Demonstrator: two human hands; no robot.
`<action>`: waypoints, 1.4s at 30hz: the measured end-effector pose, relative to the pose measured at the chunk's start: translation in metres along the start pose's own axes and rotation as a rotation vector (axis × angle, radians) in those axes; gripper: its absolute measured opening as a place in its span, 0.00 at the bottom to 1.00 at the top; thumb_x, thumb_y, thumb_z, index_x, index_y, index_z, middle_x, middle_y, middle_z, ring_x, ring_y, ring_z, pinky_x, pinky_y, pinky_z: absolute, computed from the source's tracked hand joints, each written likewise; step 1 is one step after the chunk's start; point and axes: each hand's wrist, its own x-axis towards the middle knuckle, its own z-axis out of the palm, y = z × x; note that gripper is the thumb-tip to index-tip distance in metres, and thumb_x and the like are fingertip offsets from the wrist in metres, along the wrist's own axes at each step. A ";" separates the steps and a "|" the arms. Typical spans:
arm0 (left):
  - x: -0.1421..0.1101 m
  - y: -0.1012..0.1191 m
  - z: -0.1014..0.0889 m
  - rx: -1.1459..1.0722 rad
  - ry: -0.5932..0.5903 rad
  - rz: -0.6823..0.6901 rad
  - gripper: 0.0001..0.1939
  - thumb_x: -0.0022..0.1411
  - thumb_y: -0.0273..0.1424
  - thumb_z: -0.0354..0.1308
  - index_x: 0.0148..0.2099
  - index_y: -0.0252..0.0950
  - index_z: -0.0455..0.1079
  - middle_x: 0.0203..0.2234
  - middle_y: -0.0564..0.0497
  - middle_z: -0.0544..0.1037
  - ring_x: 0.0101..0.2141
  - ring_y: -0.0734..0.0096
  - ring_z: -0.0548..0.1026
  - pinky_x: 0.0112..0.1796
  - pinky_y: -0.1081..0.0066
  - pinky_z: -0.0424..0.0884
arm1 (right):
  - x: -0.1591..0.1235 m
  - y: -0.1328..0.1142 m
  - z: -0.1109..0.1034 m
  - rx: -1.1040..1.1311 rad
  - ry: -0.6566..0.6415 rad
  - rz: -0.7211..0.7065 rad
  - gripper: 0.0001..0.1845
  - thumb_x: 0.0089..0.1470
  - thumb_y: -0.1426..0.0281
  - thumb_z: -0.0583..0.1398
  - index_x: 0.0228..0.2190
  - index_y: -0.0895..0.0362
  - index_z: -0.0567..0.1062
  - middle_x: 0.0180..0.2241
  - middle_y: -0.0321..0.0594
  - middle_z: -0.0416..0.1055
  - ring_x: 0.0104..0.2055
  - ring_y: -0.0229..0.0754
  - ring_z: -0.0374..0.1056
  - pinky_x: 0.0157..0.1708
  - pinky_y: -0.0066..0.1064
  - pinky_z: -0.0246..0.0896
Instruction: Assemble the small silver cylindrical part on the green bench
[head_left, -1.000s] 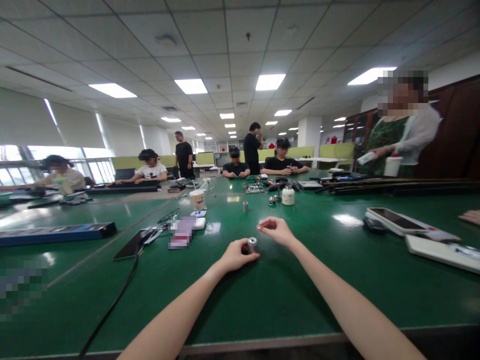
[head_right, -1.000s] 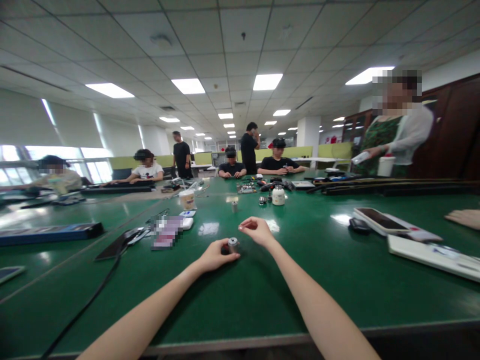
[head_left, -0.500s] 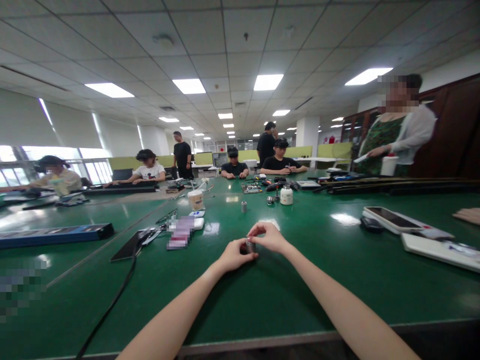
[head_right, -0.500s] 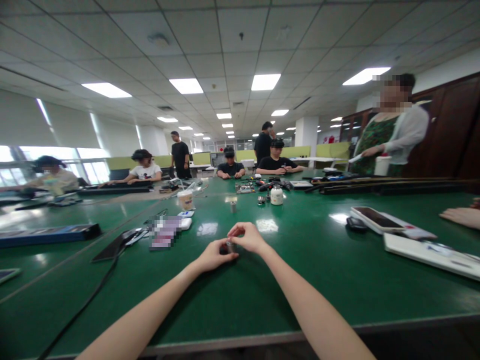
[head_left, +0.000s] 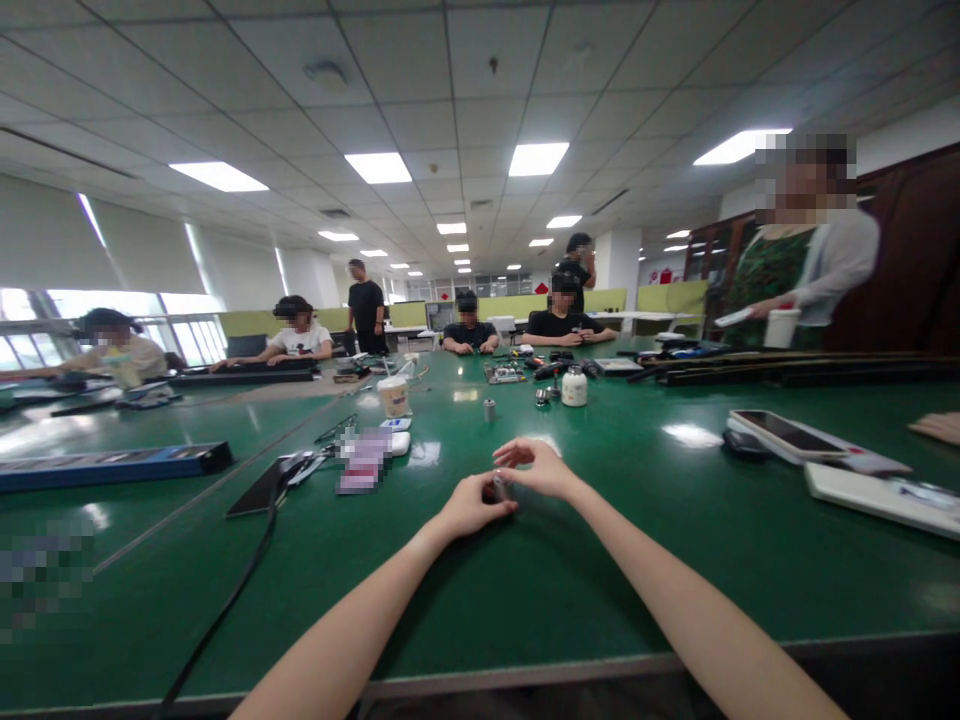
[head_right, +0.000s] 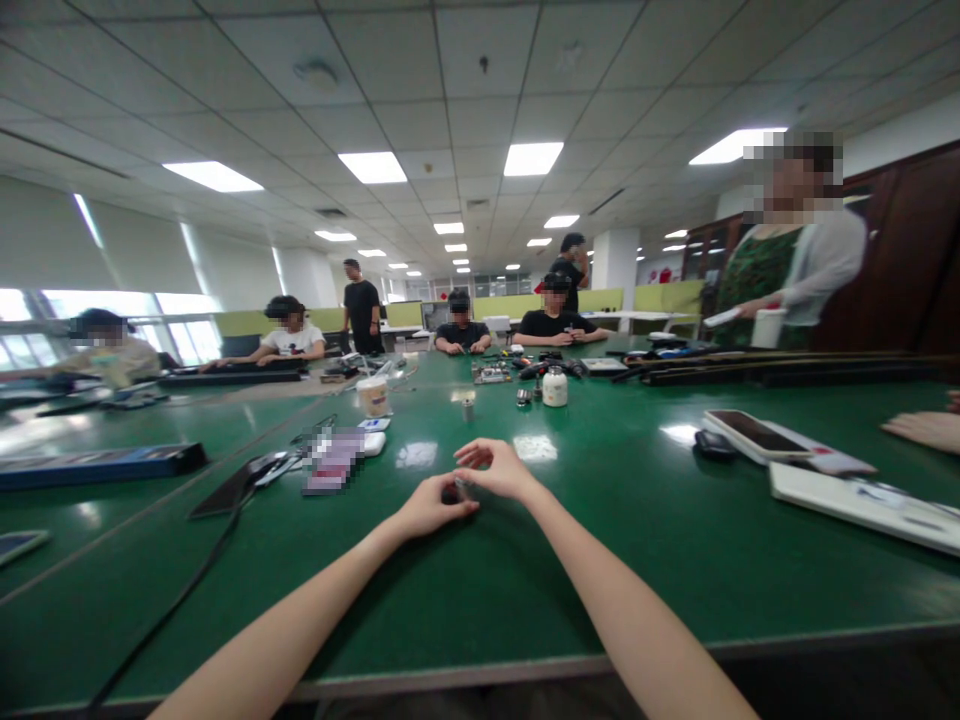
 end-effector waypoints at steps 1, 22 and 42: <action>0.000 0.000 0.000 0.007 0.003 0.001 0.19 0.52 0.38 0.64 0.43 0.31 0.73 0.34 0.47 0.79 0.34 0.65 0.75 0.37 0.70 0.69 | -0.001 0.000 0.000 0.000 -0.031 -0.009 0.18 0.43 0.63 0.67 0.36 0.59 0.77 0.34 0.44 0.78 0.35 0.42 0.74 0.39 0.34 0.69; 0.000 0.000 -0.001 0.017 -0.010 -0.010 0.23 0.51 0.41 0.64 0.47 0.34 0.73 0.37 0.48 0.79 0.37 0.64 0.75 0.39 0.69 0.69 | -0.007 0.077 -0.039 -0.195 0.114 0.206 0.11 0.37 0.66 0.69 0.26 0.59 0.79 0.29 0.44 0.79 0.33 0.46 0.76 0.39 0.37 0.70; -0.002 0.005 -0.002 0.050 -0.012 0.000 0.18 0.52 0.37 0.63 0.43 0.32 0.72 0.34 0.48 0.79 0.34 0.66 0.75 0.36 0.70 0.69 | 0.001 -0.002 0.002 0.009 0.043 0.050 0.15 0.39 0.62 0.68 0.27 0.60 0.78 0.30 0.44 0.79 0.35 0.45 0.75 0.41 0.37 0.70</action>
